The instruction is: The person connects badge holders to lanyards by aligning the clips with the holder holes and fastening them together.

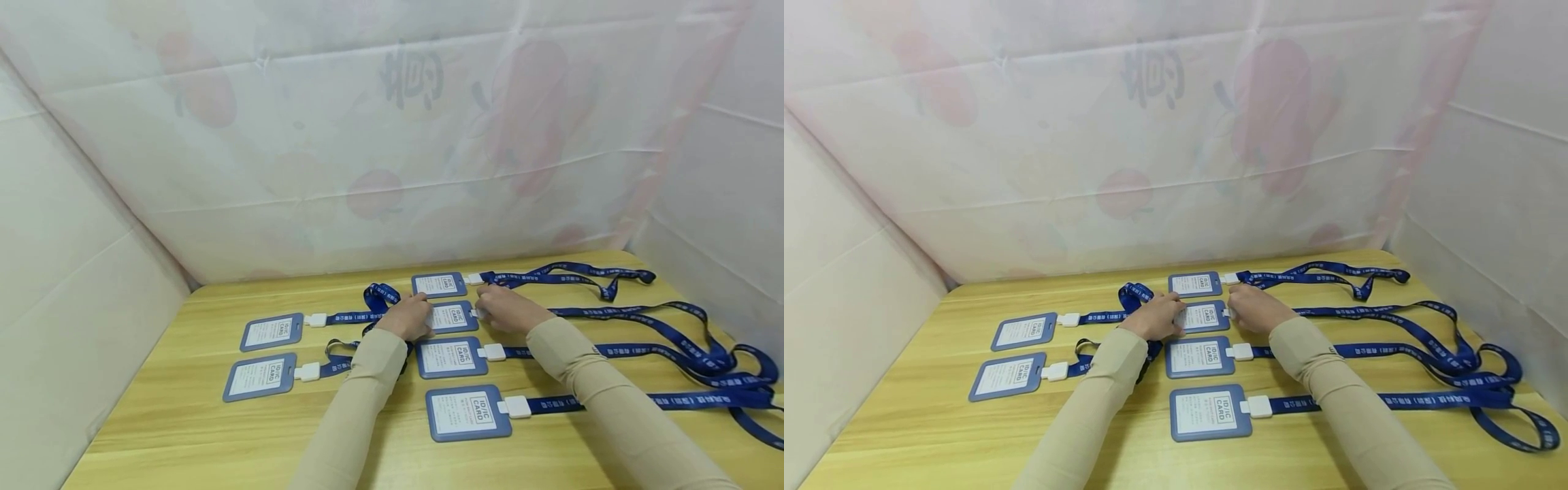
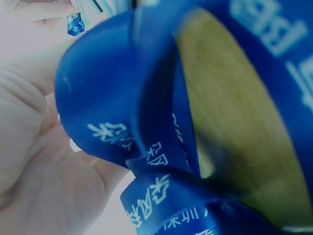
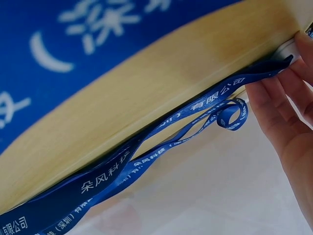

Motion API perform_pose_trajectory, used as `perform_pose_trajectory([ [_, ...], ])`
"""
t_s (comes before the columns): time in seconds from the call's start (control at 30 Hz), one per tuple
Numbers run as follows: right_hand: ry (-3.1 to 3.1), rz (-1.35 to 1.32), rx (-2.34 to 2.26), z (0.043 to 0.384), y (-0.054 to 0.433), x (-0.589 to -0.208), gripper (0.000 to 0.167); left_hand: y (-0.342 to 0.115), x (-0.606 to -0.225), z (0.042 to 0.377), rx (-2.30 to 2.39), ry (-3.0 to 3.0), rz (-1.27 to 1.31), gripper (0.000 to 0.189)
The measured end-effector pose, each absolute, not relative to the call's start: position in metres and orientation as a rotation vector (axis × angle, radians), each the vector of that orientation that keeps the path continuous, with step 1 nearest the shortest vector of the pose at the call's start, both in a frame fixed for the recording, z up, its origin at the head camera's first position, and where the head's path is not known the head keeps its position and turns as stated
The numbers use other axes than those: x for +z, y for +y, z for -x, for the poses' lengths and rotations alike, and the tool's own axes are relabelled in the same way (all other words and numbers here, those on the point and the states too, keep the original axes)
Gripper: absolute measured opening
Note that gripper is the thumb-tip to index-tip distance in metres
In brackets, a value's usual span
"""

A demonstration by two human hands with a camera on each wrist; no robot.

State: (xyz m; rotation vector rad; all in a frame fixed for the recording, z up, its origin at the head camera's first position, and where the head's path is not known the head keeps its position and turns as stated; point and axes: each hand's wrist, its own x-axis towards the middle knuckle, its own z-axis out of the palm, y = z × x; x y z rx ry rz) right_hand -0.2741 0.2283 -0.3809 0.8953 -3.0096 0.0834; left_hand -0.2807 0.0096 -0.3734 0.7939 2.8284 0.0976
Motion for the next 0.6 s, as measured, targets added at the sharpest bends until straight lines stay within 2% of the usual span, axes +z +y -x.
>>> perform_pose_trajectory([
  [0.6,-3.013,-0.889,0.068,0.2744,0.2273,-0.3809,0.017,0.0095,-0.3721,0.2802,0.125,2.822,-0.785,0.041],
])
